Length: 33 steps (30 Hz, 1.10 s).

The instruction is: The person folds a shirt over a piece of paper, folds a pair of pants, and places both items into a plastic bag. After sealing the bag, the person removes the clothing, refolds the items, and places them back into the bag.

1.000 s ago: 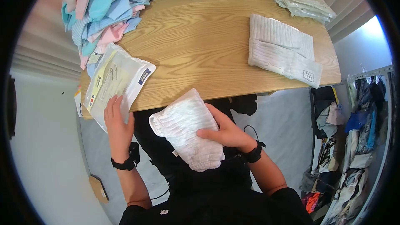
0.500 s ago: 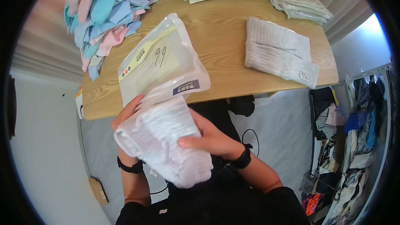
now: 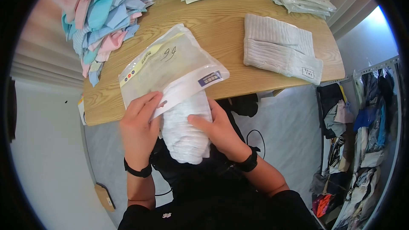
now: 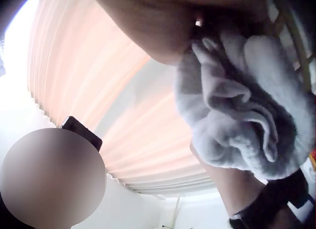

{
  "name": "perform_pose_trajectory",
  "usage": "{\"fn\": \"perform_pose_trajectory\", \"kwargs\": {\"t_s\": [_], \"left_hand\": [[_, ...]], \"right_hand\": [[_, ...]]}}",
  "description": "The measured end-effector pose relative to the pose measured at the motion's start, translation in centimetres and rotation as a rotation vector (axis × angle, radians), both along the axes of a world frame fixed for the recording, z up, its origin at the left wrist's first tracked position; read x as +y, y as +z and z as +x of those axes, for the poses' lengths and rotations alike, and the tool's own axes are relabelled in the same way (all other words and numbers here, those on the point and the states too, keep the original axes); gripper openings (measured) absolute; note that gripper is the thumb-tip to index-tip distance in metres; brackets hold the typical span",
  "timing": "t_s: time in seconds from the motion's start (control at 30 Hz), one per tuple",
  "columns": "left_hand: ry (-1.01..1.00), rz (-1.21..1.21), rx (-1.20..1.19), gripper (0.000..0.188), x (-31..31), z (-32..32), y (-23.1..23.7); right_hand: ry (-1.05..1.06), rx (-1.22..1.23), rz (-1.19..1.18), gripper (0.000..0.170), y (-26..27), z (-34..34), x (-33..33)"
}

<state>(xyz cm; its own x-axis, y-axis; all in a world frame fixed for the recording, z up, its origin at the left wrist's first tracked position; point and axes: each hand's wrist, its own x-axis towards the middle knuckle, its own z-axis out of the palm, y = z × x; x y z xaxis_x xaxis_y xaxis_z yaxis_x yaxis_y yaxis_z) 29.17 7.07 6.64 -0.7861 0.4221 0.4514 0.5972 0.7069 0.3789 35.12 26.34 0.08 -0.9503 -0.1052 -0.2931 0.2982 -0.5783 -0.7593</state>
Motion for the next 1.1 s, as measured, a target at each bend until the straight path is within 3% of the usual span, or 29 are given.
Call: {"fn": "perform_pose_trajectory", "kwargs": {"t_s": [0.2, 0.4, 0.53, 0.57, 0.7, 0.83, 1.1], "left_hand": [[-0.073, -0.037, 0.054, 0.044, 1.1, 0.1, 0.3], [-0.026, 0.031, 0.035, 0.046, 1.7, -0.5, -1.4], [-0.001, 0.076, -0.002, 0.045, 2.4, -0.4, -2.4], [-0.005, 0.078, -0.015, 0.044, 2.5, -0.4, -2.5], [-0.045, 0.068, 0.001, 0.043, 2.7, -0.3, -2.8], [-0.060, 0.034, 0.009, 0.044, 2.0, -0.3, -3.2], [0.188, 0.013, 0.060, 0.049, -1.4, 1.4, -4.2]], "right_hand": [[-0.136, 0.143, 0.287, 0.069, -0.3, -1.8, -0.3], [-0.476, 0.158, -0.340, 0.076, -2.0, -2.5, -0.2], [-0.594, 0.187, -0.001, 0.088, -2.0, 0.0, -1.8], [-0.631, 0.099, 0.041, 0.092, -2.5, 0.6, -2.4], [-0.405, 0.056, 0.218, 0.088, -4.1, 1.5, -2.6], [-0.258, 0.226, 0.587, 0.084, -4.0, 1.5, -2.1], [-0.274, 0.184, -0.011, 0.080, -2.3, -0.2, -2.3]]}}
